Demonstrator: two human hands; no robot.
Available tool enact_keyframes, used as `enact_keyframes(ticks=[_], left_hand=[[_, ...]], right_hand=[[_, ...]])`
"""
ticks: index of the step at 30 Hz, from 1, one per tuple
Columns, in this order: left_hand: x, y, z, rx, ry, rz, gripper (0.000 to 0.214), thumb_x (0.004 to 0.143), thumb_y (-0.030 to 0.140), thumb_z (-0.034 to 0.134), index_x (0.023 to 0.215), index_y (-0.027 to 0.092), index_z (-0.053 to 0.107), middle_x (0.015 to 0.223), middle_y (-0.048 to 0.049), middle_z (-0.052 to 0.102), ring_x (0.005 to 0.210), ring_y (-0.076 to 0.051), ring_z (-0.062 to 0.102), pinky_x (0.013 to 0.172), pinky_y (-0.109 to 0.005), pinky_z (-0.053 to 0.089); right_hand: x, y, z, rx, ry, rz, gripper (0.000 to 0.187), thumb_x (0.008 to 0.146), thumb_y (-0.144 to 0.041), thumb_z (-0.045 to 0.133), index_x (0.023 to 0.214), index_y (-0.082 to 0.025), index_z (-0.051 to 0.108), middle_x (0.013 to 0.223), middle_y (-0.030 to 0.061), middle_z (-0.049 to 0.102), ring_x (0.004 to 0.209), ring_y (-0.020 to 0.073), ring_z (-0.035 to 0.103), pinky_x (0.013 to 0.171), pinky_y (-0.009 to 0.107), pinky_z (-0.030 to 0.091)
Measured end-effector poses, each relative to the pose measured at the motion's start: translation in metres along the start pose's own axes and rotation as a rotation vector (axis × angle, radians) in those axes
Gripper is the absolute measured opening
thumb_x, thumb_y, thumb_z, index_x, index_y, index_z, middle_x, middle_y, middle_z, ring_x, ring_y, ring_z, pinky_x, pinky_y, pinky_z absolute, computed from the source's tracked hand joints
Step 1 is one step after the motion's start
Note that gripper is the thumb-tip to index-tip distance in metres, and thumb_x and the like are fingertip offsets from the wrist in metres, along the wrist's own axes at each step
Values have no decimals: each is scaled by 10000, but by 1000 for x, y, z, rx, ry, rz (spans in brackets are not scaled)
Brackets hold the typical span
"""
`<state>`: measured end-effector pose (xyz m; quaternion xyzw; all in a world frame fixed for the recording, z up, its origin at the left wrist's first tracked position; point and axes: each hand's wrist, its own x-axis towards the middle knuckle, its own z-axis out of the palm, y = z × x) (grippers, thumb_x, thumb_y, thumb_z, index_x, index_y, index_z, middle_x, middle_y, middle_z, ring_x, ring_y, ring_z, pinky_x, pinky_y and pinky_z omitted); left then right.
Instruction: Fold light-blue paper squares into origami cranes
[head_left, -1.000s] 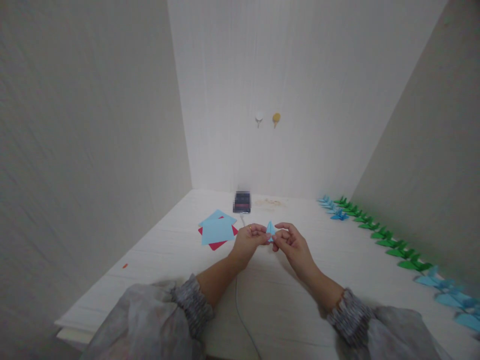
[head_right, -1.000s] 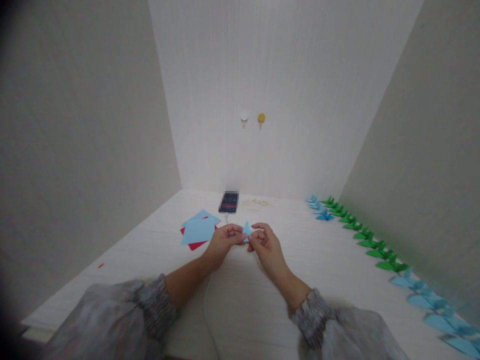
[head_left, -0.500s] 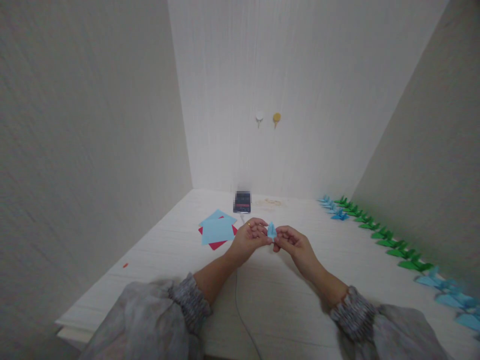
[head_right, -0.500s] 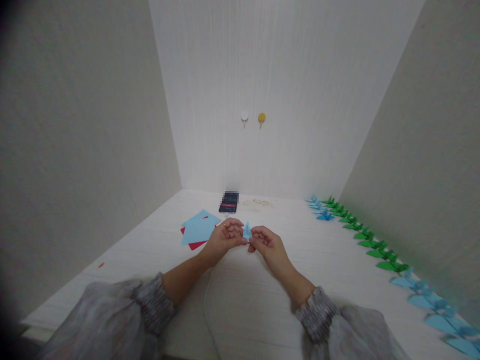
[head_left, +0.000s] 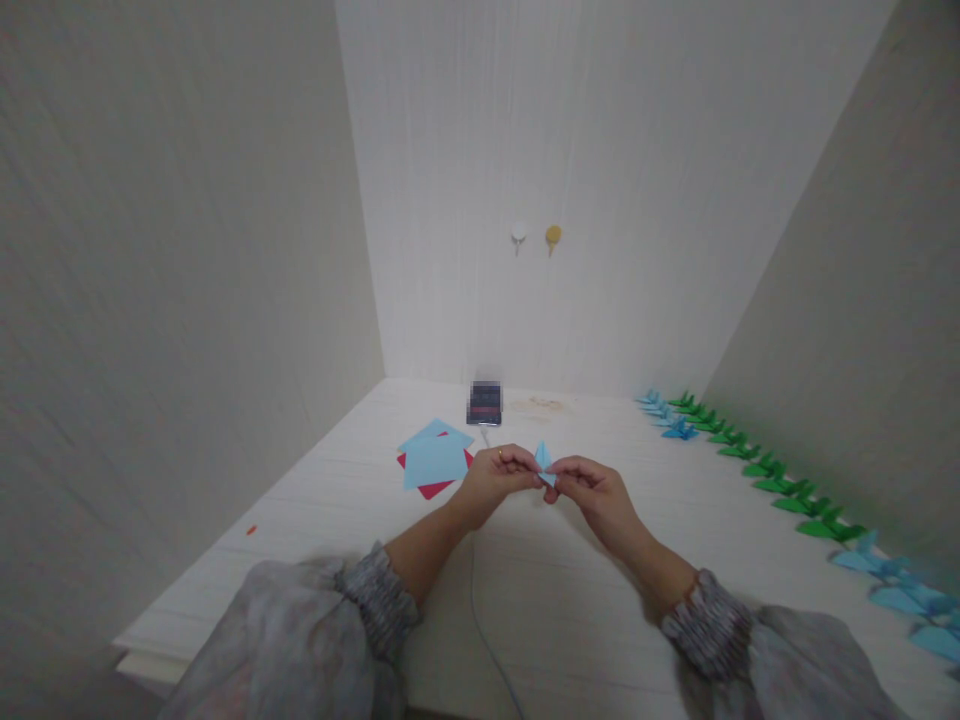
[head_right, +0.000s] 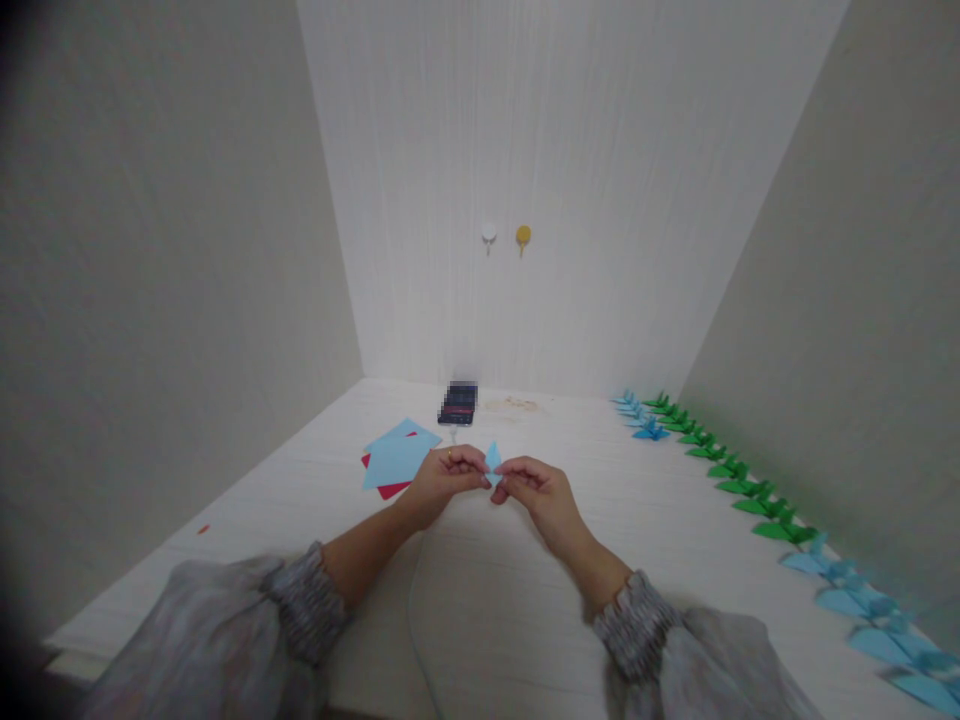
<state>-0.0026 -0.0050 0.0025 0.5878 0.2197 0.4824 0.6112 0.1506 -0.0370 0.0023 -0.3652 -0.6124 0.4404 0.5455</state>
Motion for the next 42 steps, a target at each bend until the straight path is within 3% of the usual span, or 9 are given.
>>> enact_keyframes(ticks=[7, 20, 29, 36, 42], left_hand=[[0, 5, 1, -1, -91, -29, 207, 511, 215, 668, 673, 122, 579, 676, -21, 585, 644, -121, 552, 634, -262, 423], [-1, 7, -2, 7, -108, -31, 143, 528, 172, 655, 644, 120, 590, 681, -11, 550, 645, -88, 512, 636, -230, 397], [1, 4, -2, 81, -47, -61, 202, 517, 211, 667, 650, 109, 554, 635, -12, 558, 575, -78, 502, 579, -218, 387], [4, 0, -4, 19, 6, -37, 297, 475, 205, 693, 677, 118, 494, 592, 22, 531, 527, -64, 498, 541, -203, 384], [4, 2, -1, 20, 14, -38, 331, 459, 198, 699, 685, 125, 469, 591, 26, 531, 525, -59, 493, 540, -199, 379]], right_hand=[[-1, -3, -2, -14, -11, -14, 125, 664, -277, 548, 740, -182, 580, 634, 11, 575, 608, 137, 534, 626, 281, 423], [-2, -9, -3, -67, -65, -85, 76, 687, -219, 521, 672, -192, 591, 696, 5, 564, 650, 128, 528, 619, 249, 412], [-1, -5, 1, -64, -57, -16, 69, 686, -231, 546, 717, -170, 550, 633, -5, 544, 596, 110, 515, 593, 243, 407], [2, -1, 5, 122, -18, -2, 214, 626, -204, 611, 777, -194, 460, 645, -29, 534, 537, 96, 527, 537, 241, 422], [3, 1, 4, 149, 2, 23, 260, 618, -180, 612, 821, -206, 450, 601, -43, 540, 522, 104, 535, 534, 249, 426]])
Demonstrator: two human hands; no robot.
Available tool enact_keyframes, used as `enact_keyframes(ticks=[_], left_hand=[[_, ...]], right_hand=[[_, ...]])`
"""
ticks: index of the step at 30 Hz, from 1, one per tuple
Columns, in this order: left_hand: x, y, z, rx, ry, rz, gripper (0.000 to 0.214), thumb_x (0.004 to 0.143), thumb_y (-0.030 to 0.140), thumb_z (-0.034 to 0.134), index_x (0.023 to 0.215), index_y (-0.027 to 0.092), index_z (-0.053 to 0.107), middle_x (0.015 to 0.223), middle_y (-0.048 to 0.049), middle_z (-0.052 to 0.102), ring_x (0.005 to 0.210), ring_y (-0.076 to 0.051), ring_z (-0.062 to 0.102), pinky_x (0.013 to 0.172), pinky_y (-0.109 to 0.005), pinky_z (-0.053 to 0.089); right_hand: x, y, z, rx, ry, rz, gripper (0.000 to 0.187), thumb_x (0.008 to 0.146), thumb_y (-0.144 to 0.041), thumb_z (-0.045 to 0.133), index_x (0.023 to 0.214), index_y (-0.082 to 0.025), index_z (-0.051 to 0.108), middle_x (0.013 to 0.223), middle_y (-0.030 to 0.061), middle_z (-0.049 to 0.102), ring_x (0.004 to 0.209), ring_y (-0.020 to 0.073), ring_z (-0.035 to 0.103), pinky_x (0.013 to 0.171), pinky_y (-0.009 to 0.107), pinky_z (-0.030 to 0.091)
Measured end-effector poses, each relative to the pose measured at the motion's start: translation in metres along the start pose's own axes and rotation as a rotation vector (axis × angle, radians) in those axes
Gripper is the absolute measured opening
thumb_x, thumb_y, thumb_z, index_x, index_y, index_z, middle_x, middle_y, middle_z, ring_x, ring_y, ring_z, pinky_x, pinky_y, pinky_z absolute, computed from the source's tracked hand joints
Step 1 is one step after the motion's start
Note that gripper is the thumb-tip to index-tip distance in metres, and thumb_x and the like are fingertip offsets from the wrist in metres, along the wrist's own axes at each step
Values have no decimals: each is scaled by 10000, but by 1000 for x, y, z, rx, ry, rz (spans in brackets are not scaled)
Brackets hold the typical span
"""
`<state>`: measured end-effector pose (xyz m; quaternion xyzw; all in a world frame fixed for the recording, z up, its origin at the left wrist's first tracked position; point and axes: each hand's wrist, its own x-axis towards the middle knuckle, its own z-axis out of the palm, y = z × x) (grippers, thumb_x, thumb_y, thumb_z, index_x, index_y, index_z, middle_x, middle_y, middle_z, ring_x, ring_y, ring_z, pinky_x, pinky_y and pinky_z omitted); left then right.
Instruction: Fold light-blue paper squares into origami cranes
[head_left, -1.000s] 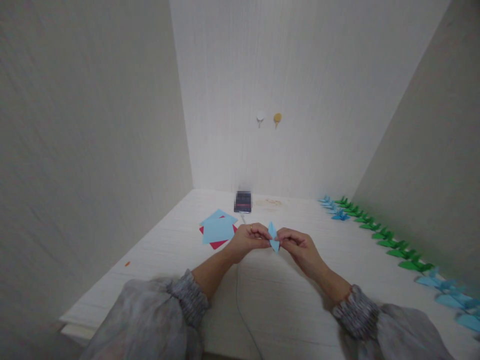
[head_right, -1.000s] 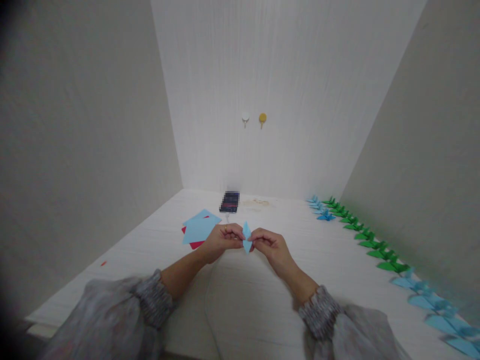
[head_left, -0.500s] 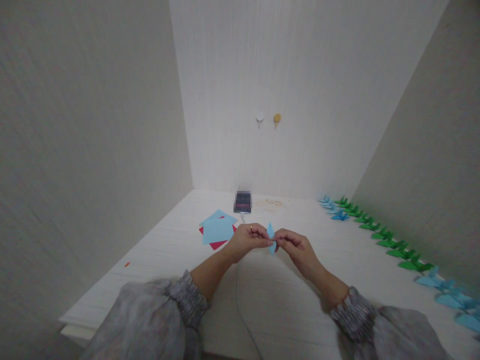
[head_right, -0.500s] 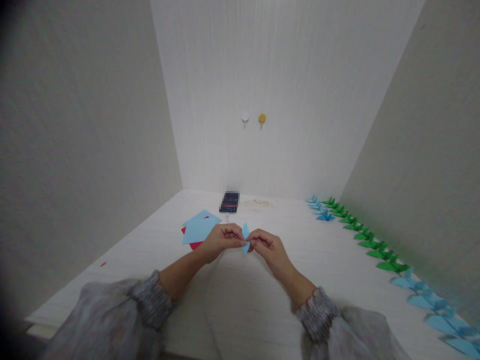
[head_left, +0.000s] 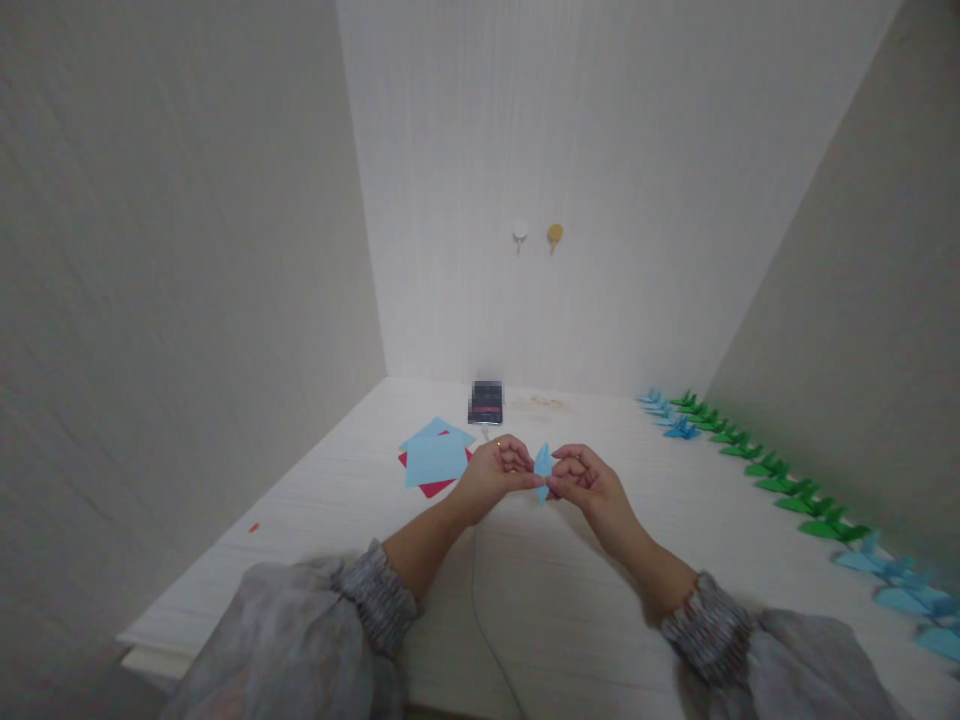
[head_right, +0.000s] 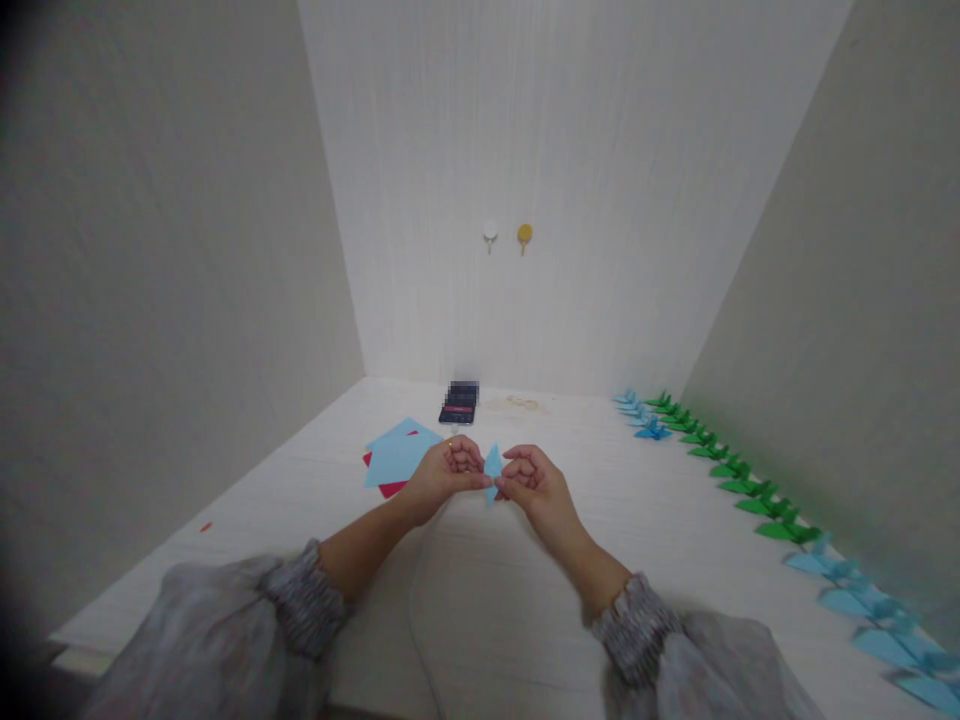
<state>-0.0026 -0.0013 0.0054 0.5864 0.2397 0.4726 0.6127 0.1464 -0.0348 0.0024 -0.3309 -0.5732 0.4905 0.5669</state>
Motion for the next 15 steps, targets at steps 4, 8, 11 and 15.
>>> enact_keyframes(ticks=[4, 8, 11, 15], left_hand=[[0, 1, 1, 10, 28, 5, 337, 462, 189, 697, 693, 126, 460, 595, 22, 541, 523, -60, 494, 528, -192, 375], [0, 0, 2, -4, 43, -16, 362, 460, 192, 697, 703, 137, 433, 588, 24, 549, 516, -70, 505, 530, -201, 377], [0, -1, 1, -46, 38, -33, 397, 460, 181, 696, 722, 152, 399, 595, 23, 562, 512, -79, 518, 533, -206, 376], [1, -2, 2, -99, 9, -57, 450, 483, 153, 684, 764, 180, 332, 607, 21, 578, 521, -101, 539, 547, -229, 385]], right_hand=[[0, 1, 2, 14, 6, -14, 277, 620, -160, 604, 844, -208, 449, 597, -46, 537, 532, 103, 534, 542, 245, 425], [0, -1, 5, 37, 33, -24, 291, 610, -149, 604, 833, -209, 427, 581, -55, 524, 510, 99, 519, 527, 246, 428], [0, -2, 7, 35, 54, -32, 301, 606, -145, 600, 825, -212, 405, 564, -64, 514, 481, 92, 504, 496, 230, 416], [-2, -2, 7, 11, 60, -52, 302, 620, -146, 587, 834, -217, 387, 556, -70, 506, 464, 86, 489, 473, 216, 398]])
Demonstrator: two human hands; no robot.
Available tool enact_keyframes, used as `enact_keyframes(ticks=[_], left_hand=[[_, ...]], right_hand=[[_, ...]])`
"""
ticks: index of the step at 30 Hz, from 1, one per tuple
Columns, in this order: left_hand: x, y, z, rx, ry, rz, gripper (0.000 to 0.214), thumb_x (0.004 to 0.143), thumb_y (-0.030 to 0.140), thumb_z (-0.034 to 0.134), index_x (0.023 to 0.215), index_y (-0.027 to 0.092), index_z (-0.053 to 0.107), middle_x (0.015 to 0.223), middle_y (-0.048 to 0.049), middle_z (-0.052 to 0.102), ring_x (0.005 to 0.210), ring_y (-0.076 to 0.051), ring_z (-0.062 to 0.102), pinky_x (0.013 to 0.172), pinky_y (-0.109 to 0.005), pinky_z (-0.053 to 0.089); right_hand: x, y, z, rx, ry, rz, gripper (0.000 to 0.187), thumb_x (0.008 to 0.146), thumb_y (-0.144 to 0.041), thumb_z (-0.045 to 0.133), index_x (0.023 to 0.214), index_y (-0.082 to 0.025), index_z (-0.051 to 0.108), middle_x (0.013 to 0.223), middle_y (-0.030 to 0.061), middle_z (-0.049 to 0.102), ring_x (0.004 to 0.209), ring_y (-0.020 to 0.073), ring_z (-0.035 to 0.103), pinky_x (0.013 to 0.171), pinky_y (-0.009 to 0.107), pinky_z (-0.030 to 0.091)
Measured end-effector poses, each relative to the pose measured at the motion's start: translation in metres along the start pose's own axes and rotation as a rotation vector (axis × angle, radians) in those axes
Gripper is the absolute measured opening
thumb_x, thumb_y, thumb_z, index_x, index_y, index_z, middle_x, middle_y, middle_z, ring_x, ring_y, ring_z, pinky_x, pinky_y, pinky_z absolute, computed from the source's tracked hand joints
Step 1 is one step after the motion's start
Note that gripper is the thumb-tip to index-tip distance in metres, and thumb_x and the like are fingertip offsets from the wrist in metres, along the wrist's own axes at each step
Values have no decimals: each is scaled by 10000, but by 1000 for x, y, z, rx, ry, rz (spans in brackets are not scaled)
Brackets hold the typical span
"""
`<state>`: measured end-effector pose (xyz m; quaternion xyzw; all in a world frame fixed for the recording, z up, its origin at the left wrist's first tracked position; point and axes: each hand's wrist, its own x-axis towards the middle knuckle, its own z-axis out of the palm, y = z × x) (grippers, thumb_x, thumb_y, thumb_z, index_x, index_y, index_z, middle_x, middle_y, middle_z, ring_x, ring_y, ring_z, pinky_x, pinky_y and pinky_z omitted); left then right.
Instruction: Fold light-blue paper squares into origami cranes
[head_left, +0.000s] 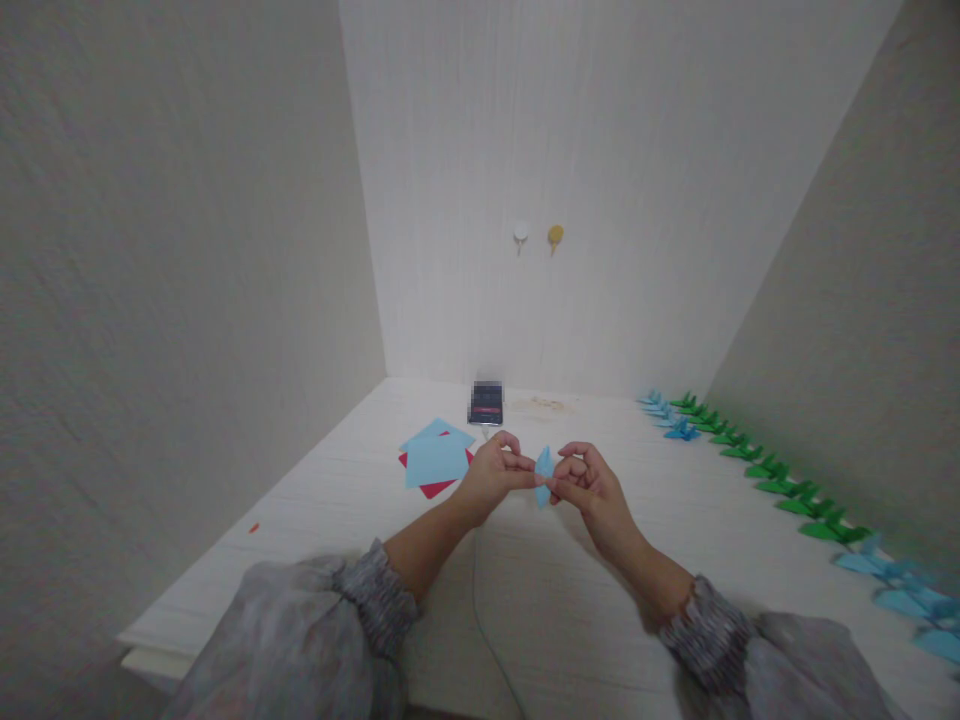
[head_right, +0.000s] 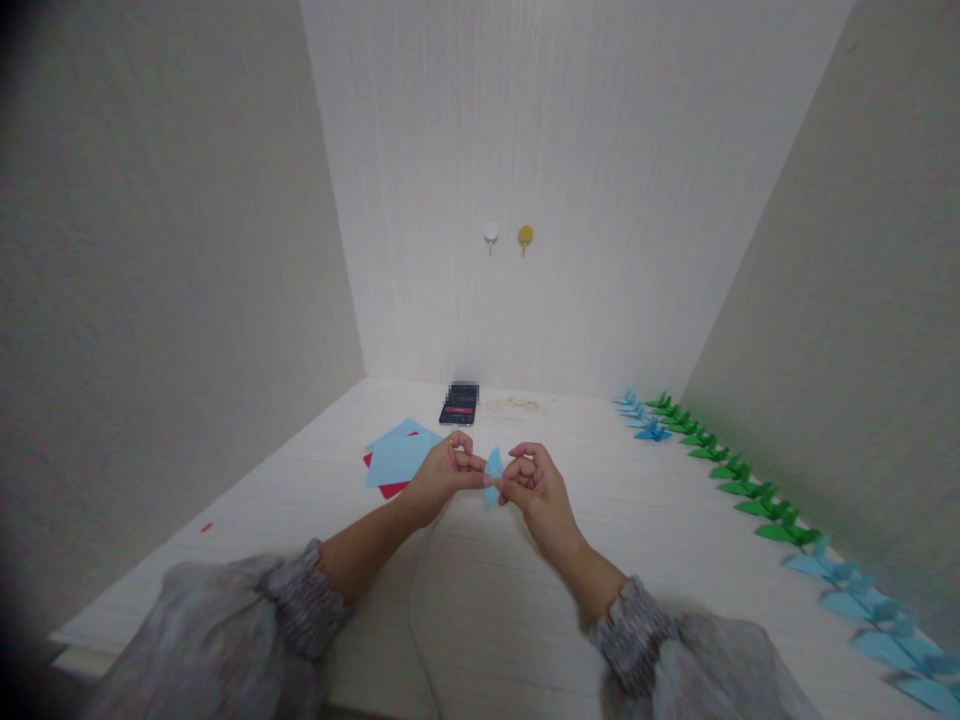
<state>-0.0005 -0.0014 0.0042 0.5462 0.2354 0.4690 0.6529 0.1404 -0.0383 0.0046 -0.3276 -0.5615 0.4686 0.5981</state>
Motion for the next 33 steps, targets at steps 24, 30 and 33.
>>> enact_keyframes(ticks=[24, 30, 33], left_hand=[[-3, -3, 2, 146, -35, 66, 251, 579, 260, 613, 794, 132, 594, 720, -40, 617, 685, -139, 555, 696, -268, 409], [-1, -5, 1, 204, 24, 84, 202, 599, 268, 597, 759, 146, 612, 746, -33, 612, 690, -133, 540, 686, -250, 399], [-3, -3, 1, 243, 20, 112, 190, 612, 269, 585, 761, 157, 621, 764, -27, 608, 738, -142, 535, 716, -251, 388]], right_hand=[[1, 4, -2, -521, 6, -248, 150, 734, -246, 493, 829, -227, 609, 708, 19, 528, 671, 139, 507, 628, 279, 403], [1, 11, -2, -386, 117, -131, 138, 663, -285, 573, 755, -189, 533, 619, -11, 495, 553, 112, 469, 531, 239, 391], [2, 14, -4, -362, 158, -136, 172, 649, -279, 587, 765, -191, 496, 618, -19, 485, 566, 109, 462, 531, 230, 386]])
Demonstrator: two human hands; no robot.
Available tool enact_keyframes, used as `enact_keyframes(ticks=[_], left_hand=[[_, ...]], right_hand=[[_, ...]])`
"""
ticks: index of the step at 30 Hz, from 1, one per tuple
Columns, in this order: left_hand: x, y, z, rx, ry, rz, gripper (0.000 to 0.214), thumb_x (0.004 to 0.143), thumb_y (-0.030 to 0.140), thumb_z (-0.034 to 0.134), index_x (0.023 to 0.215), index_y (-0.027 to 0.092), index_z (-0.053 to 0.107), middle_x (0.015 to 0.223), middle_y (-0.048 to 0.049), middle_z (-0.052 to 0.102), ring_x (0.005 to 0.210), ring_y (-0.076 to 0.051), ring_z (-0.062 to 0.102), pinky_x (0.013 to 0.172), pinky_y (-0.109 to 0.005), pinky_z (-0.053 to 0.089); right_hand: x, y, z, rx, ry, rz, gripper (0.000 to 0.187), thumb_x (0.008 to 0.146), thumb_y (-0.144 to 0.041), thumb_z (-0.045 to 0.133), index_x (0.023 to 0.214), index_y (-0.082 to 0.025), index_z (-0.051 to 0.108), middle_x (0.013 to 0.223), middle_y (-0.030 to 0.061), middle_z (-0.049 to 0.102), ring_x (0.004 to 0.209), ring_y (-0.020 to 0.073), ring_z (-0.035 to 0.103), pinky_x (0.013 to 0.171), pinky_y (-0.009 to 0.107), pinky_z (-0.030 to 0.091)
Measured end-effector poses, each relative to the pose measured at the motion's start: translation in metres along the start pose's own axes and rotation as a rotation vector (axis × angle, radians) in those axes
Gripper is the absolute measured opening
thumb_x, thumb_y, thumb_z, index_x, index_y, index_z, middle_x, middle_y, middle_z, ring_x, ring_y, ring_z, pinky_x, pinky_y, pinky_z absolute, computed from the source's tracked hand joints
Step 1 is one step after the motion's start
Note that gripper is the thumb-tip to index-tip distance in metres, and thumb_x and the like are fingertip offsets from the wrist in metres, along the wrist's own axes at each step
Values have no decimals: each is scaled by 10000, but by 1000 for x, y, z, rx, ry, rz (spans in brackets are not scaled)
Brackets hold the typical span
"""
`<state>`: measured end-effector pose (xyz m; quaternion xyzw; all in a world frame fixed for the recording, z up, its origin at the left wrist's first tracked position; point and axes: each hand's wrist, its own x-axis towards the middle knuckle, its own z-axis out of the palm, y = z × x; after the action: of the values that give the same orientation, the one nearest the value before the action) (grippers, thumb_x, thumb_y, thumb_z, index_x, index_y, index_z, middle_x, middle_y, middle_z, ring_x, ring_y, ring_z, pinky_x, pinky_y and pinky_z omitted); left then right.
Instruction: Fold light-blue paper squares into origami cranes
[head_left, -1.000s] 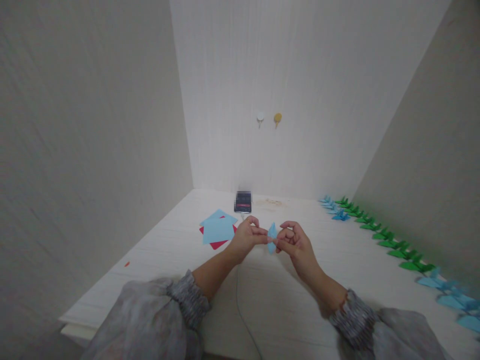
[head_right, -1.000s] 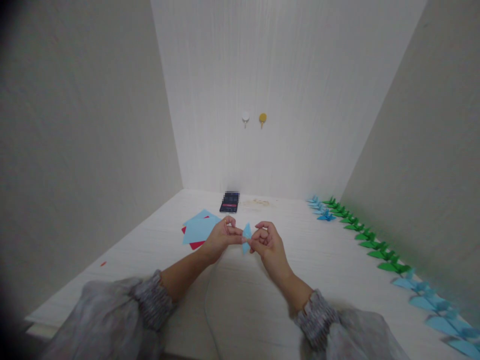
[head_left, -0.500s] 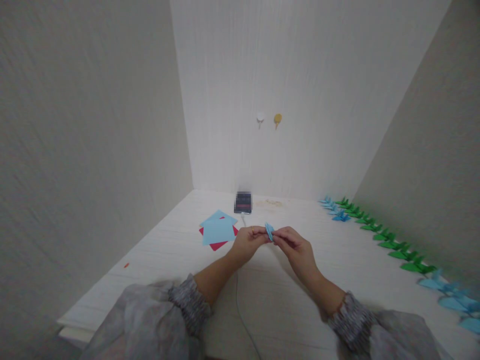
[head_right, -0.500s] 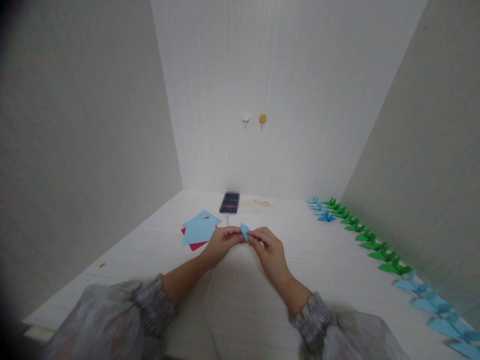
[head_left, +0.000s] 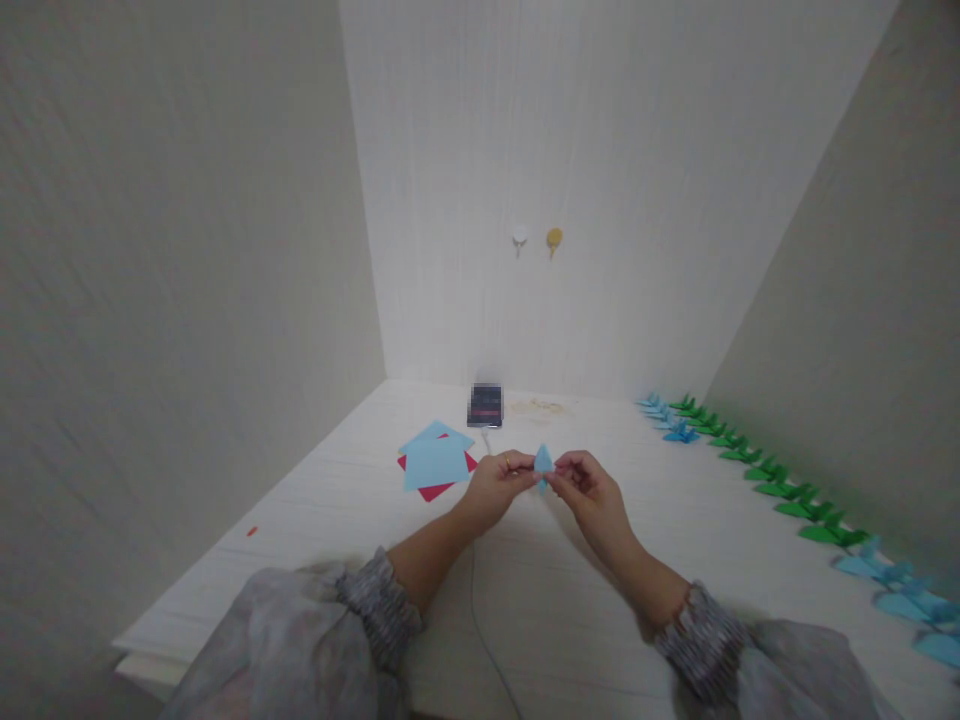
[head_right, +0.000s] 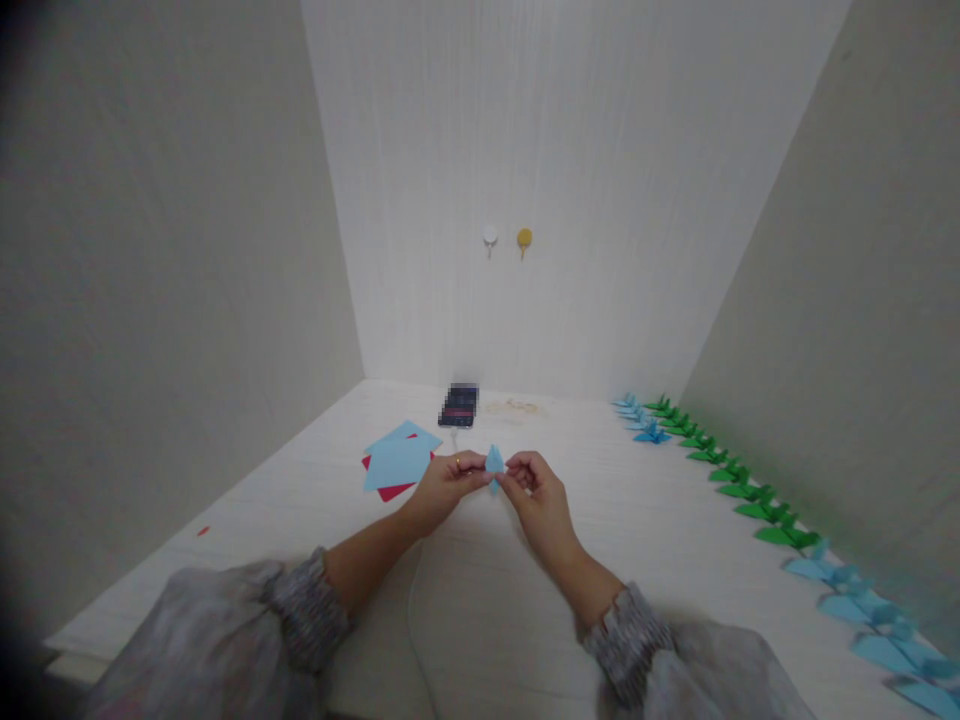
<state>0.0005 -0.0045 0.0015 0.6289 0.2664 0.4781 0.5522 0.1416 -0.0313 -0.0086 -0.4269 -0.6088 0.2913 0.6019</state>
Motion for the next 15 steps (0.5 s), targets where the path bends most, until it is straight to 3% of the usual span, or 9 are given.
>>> enact_keyframes(ticks=[5, 9, 15], left_hand=[[1, 1, 1, -29, -42, 0, 197, 624, 256, 577, 786, 146, 599, 759, -28, 594, 756, -140, 531, 731, -262, 388], [3, -2, 1, -180, 22, -13, 335, 571, 210, 631, 873, 153, 497, 650, 8, 564, 611, -100, 533, 639, -254, 417], [3, -3, 1, -207, 67, -29, 288, 525, 209, 663, 751, 128, 504, 646, 7, 549, 597, -81, 525, 610, -224, 426]], right_hand=[[2, 1, -1, 37, -54, 21, 169, 662, -266, 578, 778, -193, 481, 661, -10, 520, 582, 110, 494, 566, 247, 399], [2, -2, 0, 128, -80, 59, 185, 655, -265, 585, 782, -193, 472, 629, -22, 521, 558, 107, 513, 522, 231, 397], [3, -3, -1, 212, -121, 127, 194, 651, -272, 588, 781, -187, 471, 601, -23, 538, 515, 108, 526, 486, 231, 396]])
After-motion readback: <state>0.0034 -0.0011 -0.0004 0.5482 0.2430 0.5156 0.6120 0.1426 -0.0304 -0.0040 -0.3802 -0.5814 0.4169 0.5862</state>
